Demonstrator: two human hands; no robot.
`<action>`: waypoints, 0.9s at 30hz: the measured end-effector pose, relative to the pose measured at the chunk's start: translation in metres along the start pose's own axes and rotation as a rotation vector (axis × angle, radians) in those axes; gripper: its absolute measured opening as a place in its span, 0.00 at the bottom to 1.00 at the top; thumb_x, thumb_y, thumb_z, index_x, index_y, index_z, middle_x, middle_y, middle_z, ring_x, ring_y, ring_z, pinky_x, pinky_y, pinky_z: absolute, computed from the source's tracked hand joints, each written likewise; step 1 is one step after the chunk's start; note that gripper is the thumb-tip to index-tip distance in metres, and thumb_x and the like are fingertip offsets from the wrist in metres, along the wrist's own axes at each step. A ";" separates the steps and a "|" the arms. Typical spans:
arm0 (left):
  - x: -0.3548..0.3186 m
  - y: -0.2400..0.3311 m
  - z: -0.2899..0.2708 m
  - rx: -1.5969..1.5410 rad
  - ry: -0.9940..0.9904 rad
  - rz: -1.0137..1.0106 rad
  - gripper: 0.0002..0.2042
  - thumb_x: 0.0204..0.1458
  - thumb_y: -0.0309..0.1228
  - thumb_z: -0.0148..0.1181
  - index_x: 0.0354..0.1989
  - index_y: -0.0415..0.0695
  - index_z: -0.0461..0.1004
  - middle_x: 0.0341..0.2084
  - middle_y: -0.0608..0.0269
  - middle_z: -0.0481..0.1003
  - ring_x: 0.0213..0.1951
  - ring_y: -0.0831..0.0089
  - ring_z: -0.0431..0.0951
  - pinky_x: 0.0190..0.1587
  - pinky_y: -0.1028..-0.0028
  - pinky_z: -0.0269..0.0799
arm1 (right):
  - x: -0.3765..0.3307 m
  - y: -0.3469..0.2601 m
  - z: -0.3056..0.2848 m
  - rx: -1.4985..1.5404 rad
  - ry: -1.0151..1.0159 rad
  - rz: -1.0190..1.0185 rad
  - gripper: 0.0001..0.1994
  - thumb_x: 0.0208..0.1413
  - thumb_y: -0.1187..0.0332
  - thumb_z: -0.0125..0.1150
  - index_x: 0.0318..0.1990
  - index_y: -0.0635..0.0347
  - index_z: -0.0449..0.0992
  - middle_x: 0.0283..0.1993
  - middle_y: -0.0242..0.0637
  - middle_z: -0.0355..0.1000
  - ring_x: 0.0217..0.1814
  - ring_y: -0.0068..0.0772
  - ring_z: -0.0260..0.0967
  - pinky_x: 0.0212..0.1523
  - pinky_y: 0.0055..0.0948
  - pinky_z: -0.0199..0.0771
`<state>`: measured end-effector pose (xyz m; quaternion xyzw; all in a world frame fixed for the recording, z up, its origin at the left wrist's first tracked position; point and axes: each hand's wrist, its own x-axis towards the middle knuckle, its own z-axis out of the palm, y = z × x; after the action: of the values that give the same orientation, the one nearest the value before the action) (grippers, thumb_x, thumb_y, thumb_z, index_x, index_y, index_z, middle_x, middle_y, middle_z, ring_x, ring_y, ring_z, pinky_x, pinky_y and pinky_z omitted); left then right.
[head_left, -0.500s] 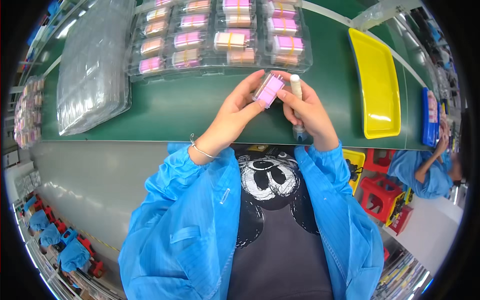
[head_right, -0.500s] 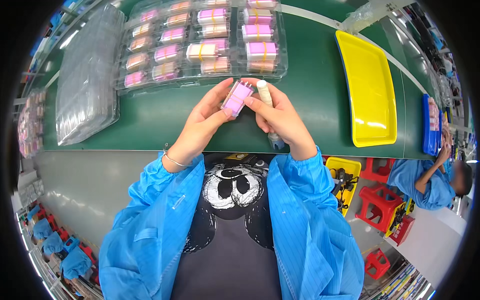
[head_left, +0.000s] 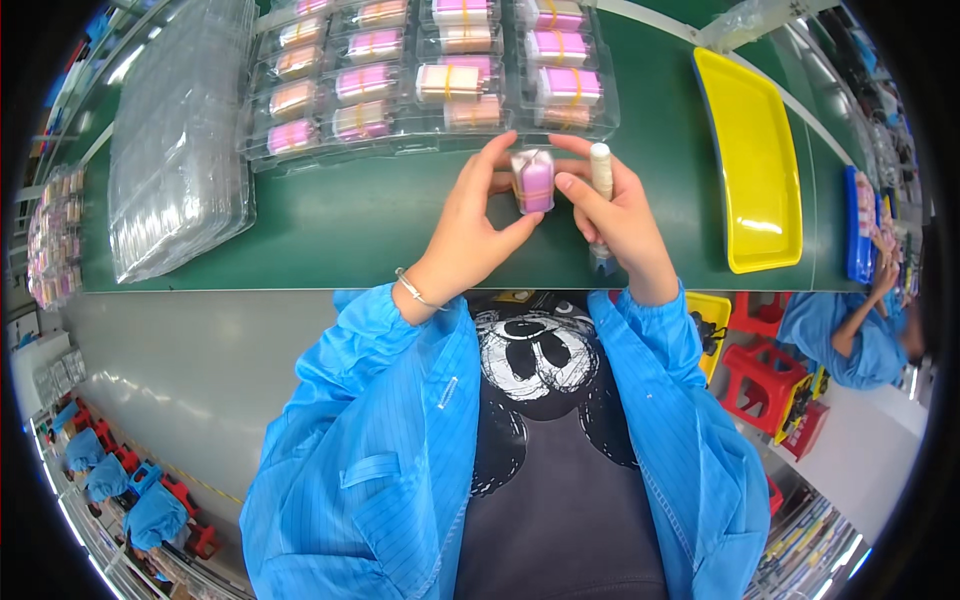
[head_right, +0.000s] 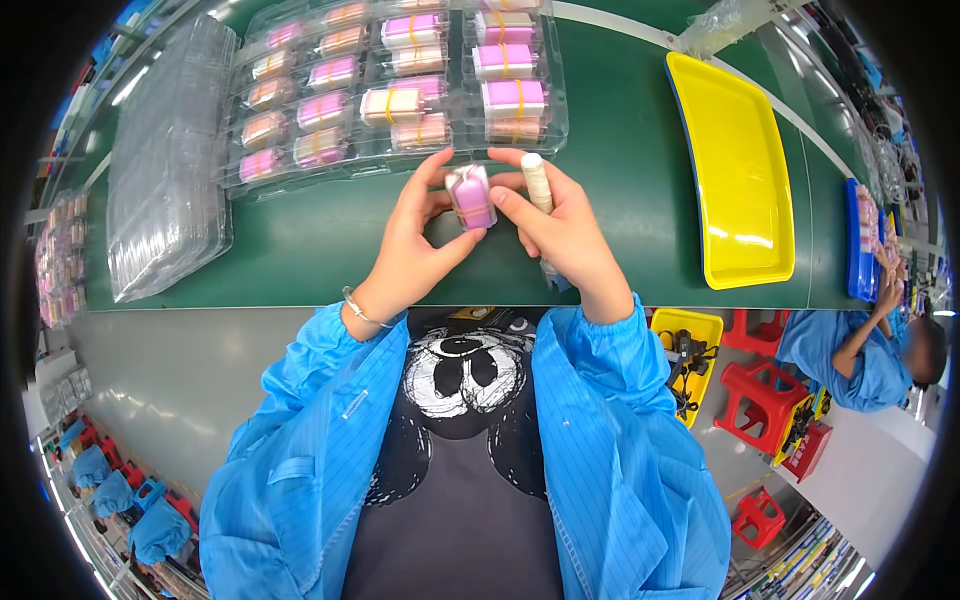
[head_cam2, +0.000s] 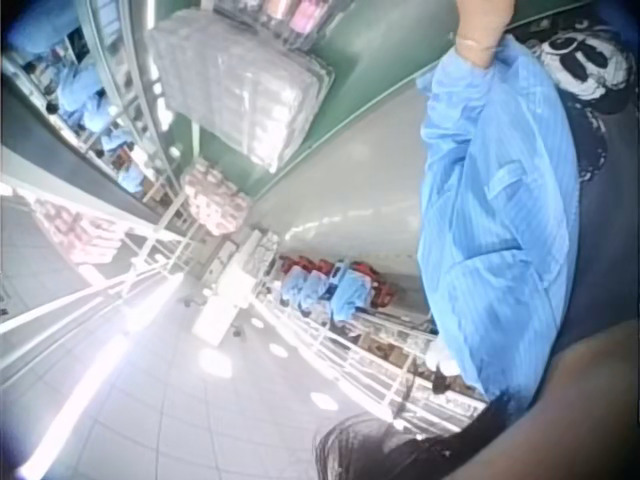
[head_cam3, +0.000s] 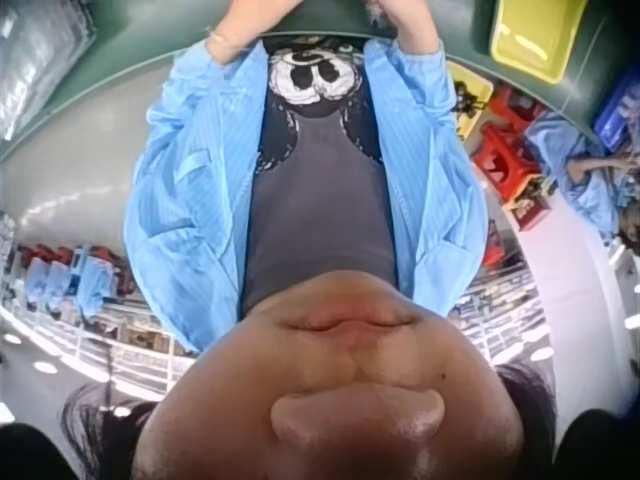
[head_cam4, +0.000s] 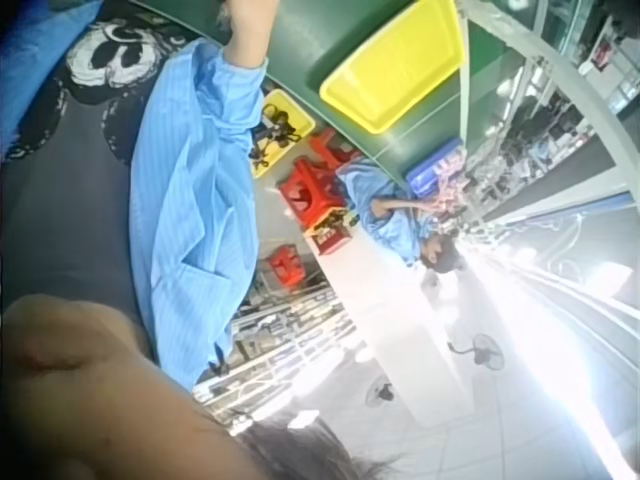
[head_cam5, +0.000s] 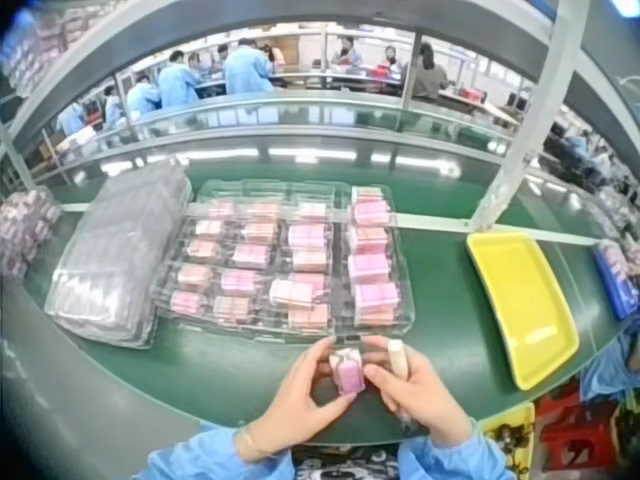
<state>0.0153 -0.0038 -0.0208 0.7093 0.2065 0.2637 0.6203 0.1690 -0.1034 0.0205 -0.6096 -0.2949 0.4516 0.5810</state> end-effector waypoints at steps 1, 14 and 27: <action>0.001 0.001 0.000 0.160 0.001 0.042 0.38 0.43 0.20 0.66 0.65 0.44 0.56 0.51 0.55 0.66 0.51 0.64 0.72 0.53 0.67 0.69 | 0.000 0.001 -0.001 -0.004 0.036 -0.036 0.19 0.62 0.65 0.55 0.58 0.61 0.67 0.36 0.35 0.74 0.16 0.10 0.57 0.14 0.15 0.52; 0.004 -0.001 0.000 0.387 -0.058 0.188 0.26 0.40 0.32 0.72 0.50 0.44 0.71 0.45 0.58 0.75 0.47 0.62 0.76 0.48 0.68 0.71 | -0.006 -0.016 0.017 0.315 0.258 -0.740 0.10 0.67 0.64 0.44 0.43 0.61 0.67 0.21 0.37 0.66 0.14 0.20 0.56 0.15 0.19 0.56; 0.003 0.000 -0.001 0.382 -0.056 0.155 0.23 0.41 0.32 0.72 0.47 0.44 0.72 0.38 0.58 0.78 0.41 0.61 0.78 0.42 0.68 0.74 | 0.001 -0.004 0.030 0.096 0.182 -0.828 0.09 0.65 0.66 0.49 0.40 0.63 0.68 0.21 0.36 0.66 0.18 0.18 0.59 0.18 0.18 0.58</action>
<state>0.0169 -0.0014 -0.0204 0.8348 0.1804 0.2468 0.4579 0.1429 -0.0886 0.0267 -0.4494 -0.4409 0.1377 0.7647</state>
